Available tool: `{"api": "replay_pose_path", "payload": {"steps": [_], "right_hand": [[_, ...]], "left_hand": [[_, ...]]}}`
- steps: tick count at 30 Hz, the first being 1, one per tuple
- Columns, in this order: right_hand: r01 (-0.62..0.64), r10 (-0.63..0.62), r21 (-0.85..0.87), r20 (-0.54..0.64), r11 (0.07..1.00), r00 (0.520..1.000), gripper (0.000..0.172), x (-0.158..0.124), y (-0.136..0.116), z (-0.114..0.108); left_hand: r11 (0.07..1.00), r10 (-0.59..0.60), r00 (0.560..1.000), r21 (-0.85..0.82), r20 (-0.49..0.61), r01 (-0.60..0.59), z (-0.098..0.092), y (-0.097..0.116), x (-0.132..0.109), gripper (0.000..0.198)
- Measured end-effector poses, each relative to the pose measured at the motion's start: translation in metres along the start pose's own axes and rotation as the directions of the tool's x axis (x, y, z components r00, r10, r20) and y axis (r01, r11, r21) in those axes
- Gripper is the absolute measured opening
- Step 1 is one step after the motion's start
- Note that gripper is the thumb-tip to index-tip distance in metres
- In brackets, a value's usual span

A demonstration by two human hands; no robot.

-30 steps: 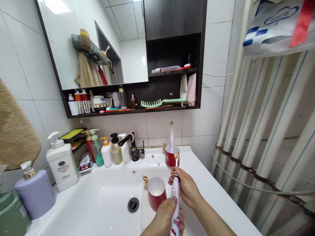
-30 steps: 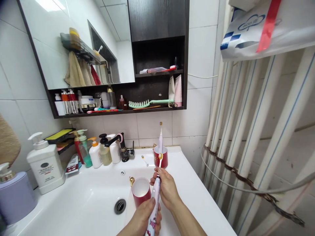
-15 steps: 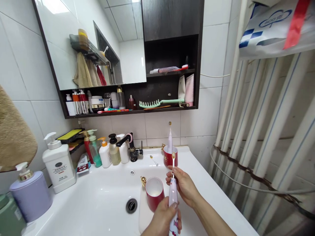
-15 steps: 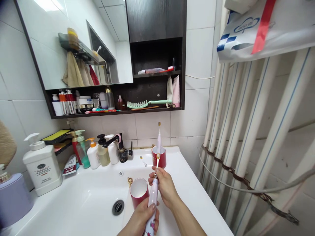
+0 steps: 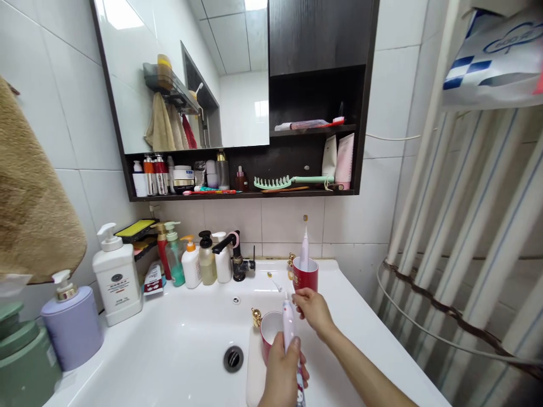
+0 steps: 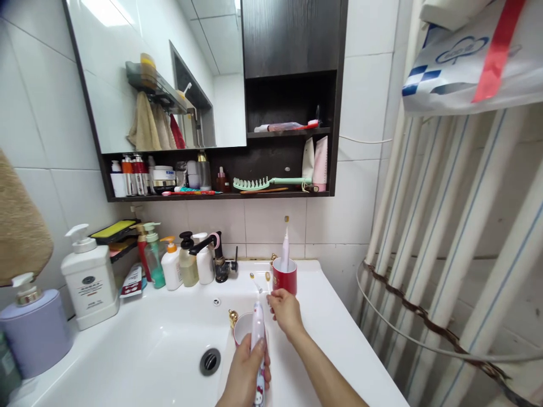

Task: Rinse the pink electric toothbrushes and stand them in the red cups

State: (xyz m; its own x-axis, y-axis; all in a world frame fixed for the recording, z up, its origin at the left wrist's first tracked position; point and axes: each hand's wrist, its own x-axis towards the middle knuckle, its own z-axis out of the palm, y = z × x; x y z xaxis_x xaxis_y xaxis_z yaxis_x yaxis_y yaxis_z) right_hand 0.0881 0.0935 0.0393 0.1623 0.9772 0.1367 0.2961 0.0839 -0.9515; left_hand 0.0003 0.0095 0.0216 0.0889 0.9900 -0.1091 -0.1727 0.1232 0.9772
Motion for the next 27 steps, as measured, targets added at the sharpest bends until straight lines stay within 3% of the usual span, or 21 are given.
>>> {"api": "replay_pose_path", "payload": {"steps": [3, 7, 10, 14, 20, 24, 27], "right_hand": [[0.000, 0.007, -0.159, 0.044, 0.987, 0.999, 0.009, 0.024, 0.001, 0.030], [0.004, 0.034, -0.359, 0.100, 0.933, 0.994, 0.013, 0.054, 0.001, 0.060], [-0.002, 0.068, -0.445, 0.132, 0.896, 0.989, 0.023, 0.067, -0.001, 0.070], [-0.018, 0.092, -0.473, 0.134, 0.881, 0.987, 0.025, 0.073, -0.002, 0.067], [-0.108, 0.153, -0.330, 0.111, 0.938, 0.982, 0.025, 0.060, -0.006, 0.050], [-0.137, 0.146, -0.081, 0.116, 0.987, 0.982, 0.015, 0.031, -0.016, 0.031], [-0.138, 0.122, 0.128, 0.125, 0.982, 0.985, 0.012, 0.002, -0.022, 0.003]], "left_hand": [[0.992, -0.007, 0.997, -0.125, -0.075, -0.002, -0.006, 0.007, 0.006, 0.037], [0.970, -0.085, 0.994, -0.235, -0.068, 0.067, -0.010, 0.006, 0.014, 0.040], [0.977, -0.076, 0.995, -0.206, -0.070, 0.060, -0.010, 0.003, 0.018, 0.041], [0.983, -0.086, 0.992, -0.167, -0.087, 0.071, -0.008, 0.002, 0.019, 0.040], [0.988, -0.096, 0.994, -0.125, -0.053, 0.089, -0.007, 0.011, 0.010, 0.037], [0.993, -0.076, 0.997, -0.093, -0.017, 0.074, -0.006, 0.013, 0.004, 0.037], [0.997, -0.076, 0.997, -0.001, 0.027, 0.076, -0.002, 0.007, 0.000, 0.036]]}}
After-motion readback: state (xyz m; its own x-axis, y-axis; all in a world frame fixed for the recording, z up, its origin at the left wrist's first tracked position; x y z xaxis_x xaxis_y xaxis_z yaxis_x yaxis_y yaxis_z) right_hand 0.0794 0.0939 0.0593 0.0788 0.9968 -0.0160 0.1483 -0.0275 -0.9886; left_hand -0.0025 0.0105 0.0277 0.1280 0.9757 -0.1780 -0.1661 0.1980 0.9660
